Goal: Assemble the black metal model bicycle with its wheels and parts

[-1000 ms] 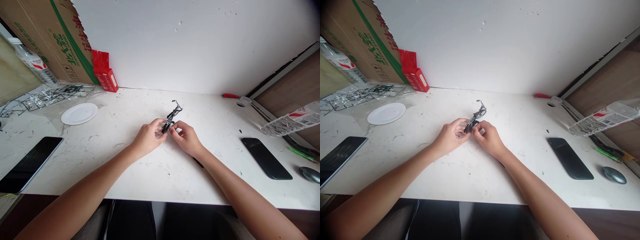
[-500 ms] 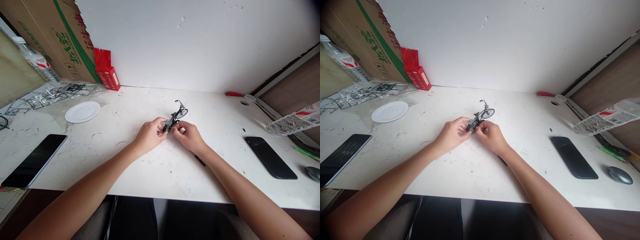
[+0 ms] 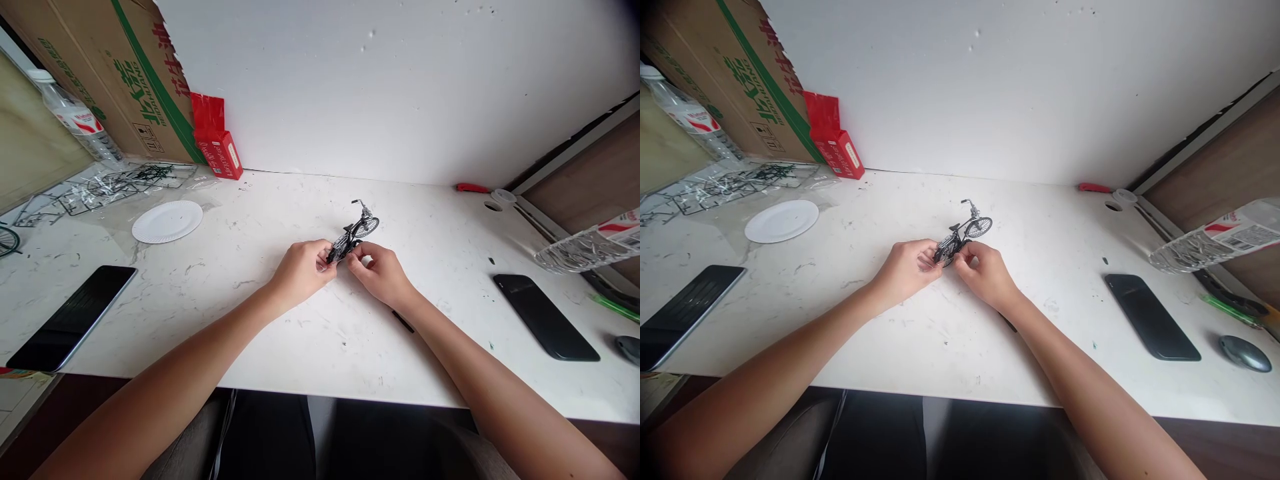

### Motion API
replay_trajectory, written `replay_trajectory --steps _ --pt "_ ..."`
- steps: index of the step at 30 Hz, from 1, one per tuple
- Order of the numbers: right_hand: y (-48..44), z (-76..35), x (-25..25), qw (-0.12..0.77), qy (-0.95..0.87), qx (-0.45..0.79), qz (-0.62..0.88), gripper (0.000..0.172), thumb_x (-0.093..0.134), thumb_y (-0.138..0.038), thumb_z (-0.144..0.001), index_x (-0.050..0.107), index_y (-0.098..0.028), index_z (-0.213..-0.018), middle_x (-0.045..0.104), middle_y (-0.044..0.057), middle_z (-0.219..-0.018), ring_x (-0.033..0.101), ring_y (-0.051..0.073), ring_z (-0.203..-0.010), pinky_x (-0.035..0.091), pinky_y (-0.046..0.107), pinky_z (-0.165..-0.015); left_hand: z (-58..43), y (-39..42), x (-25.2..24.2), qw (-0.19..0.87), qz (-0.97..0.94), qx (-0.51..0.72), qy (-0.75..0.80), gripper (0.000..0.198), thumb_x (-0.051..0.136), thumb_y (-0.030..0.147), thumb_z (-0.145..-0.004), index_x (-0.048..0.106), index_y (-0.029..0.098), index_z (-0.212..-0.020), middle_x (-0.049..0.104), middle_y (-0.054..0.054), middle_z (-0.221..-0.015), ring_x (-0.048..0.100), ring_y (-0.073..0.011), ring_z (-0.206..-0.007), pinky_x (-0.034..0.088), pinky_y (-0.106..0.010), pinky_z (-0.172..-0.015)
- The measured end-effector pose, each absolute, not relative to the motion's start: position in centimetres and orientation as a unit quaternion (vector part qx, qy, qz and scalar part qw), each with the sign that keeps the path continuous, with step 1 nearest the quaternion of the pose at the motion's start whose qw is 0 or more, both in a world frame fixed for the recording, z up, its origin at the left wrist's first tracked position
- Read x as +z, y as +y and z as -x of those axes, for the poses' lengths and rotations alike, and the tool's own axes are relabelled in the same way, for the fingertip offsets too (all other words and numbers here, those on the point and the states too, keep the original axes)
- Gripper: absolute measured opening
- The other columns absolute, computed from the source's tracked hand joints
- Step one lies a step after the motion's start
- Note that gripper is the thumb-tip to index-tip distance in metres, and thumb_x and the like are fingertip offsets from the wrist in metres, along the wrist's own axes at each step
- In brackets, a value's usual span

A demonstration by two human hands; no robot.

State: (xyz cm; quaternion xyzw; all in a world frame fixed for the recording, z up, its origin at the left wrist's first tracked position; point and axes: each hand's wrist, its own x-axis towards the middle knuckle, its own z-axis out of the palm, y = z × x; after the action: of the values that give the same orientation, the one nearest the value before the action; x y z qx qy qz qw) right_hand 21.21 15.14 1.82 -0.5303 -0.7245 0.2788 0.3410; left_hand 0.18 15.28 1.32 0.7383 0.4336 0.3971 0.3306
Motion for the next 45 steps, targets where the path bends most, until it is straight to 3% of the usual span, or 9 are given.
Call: replay_trajectory --steps 11,19,32,45 --pt "15.01 -21.06 1.82 0.349 -0.718 0.285 0.531 0.021 0.061 -0.032 -0.094 0.059 -0.022 -0.076 0.065 0.001 -0.076 0.053 0.016 -0.068 0.042 0.03 -0.062 -0.39 14.98 1.7 0.304 -0.74 0.391 0.455 0.005 0.074 0.017 -0.083 0.069 0.021 -0.084 0.074 -0.002 -0.075 0.068 -0.0155 -0.067 0.054 -0.026 -0.065" --pt "14.98 -21.22 1.68 0.333 -0.725 0.297 0.524 0.026 0.059 -0.042 -0.099 0.063 -0.022 -0.082 0.065 0.001 -0.079 0.052 0.016 -0.068 0.04 0.031 -0.061 -0.27 15.15 1.49 0.298 -0.738 0.385 0.467 0.012 0.072 0.016 -0.081 0.07 0.021 -0.091 0.072 0.0 -0.077 0.066 -0.0146 -0.067 0.052 -0.026 -0.064" --pt "15.09 -21.03 1.5 0.35 -0.721 0.294 0.521 0.021 0.062 -0.035 -0.094 0.06 -0.022 -0.078 0.065 0.002 -0.077 0.053 0.016 -0.069 0.044 0.031 -0.063 -0.48 15.27 1.33 0.294 -0.729 0.401 0.47 0.017 0.072 0.015 -0.079 0.067 0.021 -0.094 0.063 0.003 -0.07 0.058 -0.013 -0.062 0.05 -0.026 -0.062" --pt "15.18 -21.21 1.62 0.335 -0.731 0.299 0.514 0.034 0.058 -0.051 -0.102 0.065 -0.022 -0.086 0.066 0.002 -0.082 0.053 0.017 -0.071 0.042 0.032 -0.063 -0.24 15.4 1.45 0.312 -0.733 0.4 0.453 0.009 0.073 0.02 -0.084 0.067 0.021 -0.091 0.069 0.0 -0.076 0.064 -0.0149 -0.069 0.053 -0.026 -0.064"
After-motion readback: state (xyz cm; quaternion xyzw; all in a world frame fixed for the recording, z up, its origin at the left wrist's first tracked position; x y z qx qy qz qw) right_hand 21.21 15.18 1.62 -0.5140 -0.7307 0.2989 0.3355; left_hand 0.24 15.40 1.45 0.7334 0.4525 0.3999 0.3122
